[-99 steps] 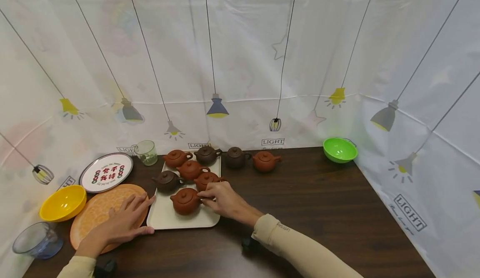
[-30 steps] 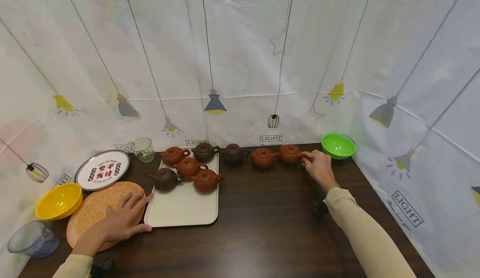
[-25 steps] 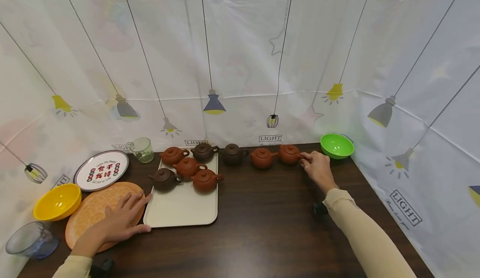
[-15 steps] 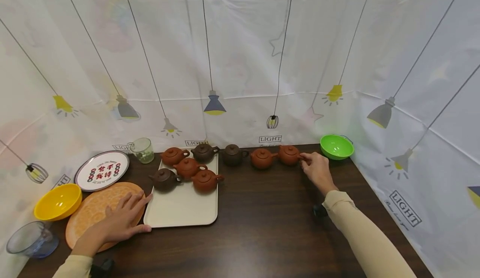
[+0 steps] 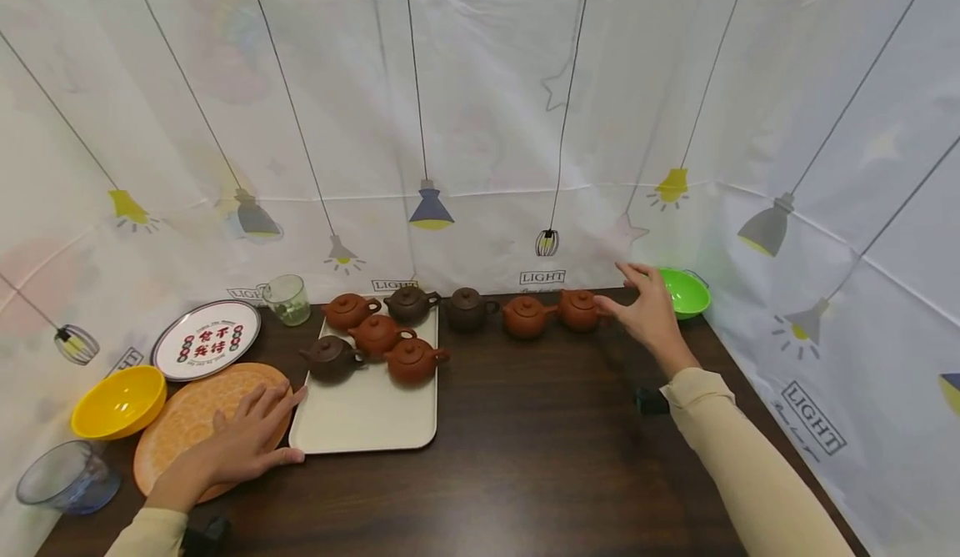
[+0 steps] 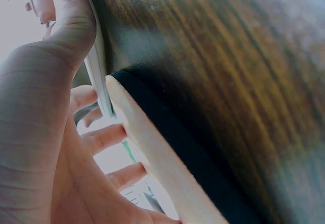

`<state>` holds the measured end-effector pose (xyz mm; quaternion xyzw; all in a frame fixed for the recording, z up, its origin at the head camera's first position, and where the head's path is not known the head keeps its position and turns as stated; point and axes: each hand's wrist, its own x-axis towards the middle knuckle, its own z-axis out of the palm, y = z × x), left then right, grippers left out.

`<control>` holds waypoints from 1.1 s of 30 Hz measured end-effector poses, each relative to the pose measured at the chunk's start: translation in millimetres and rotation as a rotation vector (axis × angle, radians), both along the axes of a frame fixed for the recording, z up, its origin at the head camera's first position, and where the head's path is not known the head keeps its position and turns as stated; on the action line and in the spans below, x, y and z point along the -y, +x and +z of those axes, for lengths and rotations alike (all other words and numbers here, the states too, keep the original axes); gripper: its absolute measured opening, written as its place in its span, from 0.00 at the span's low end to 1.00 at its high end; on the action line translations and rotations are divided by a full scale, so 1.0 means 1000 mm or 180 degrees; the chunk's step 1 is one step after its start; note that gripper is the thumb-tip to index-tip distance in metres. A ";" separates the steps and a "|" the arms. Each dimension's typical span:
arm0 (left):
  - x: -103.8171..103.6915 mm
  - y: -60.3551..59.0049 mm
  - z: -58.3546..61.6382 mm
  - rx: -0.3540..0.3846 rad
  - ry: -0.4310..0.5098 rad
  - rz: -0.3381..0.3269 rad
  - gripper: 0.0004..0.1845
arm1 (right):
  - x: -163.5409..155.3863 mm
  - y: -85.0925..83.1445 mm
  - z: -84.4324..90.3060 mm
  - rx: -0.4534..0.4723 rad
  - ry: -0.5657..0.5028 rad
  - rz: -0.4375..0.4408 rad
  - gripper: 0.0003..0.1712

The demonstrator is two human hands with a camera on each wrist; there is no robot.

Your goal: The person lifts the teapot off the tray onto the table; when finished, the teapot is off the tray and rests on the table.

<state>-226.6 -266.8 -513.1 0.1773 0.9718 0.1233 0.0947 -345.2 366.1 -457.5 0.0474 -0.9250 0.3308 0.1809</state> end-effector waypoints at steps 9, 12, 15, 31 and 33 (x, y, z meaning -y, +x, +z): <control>0.001 0.002 -0.001 -0.0005 0.0081 -0.0009 0.53 | 0.046 0.003 0.038 -0.0506 -0.0532 0.0501 0.34; 0.002 0.001 -0.002 -0.0047 0.0143 -0.0010 0.53 | 0.069 0.005 0.045 -0.0512 -0.0701 0.0810 0.28; 0.002 0.001 -0.002 -0.0058 0.0146 -0.0001 0.53 | 0.092 0.009 0.050 -0.0451 -0.0844 0.1043 0.24; 0.003 -0.006 -0.001 -0.0017 0.0085 0.0035 0.54 | 0.198 0.021 -0.003 0.0179 -0.0291 0.1920 0.20; 0.002 -0.005 -0.001 0.0071 0.0091 0.0050 0.55 | 0.206 0.023 -0.013 0.0248 -0.0116 0.1913 0.20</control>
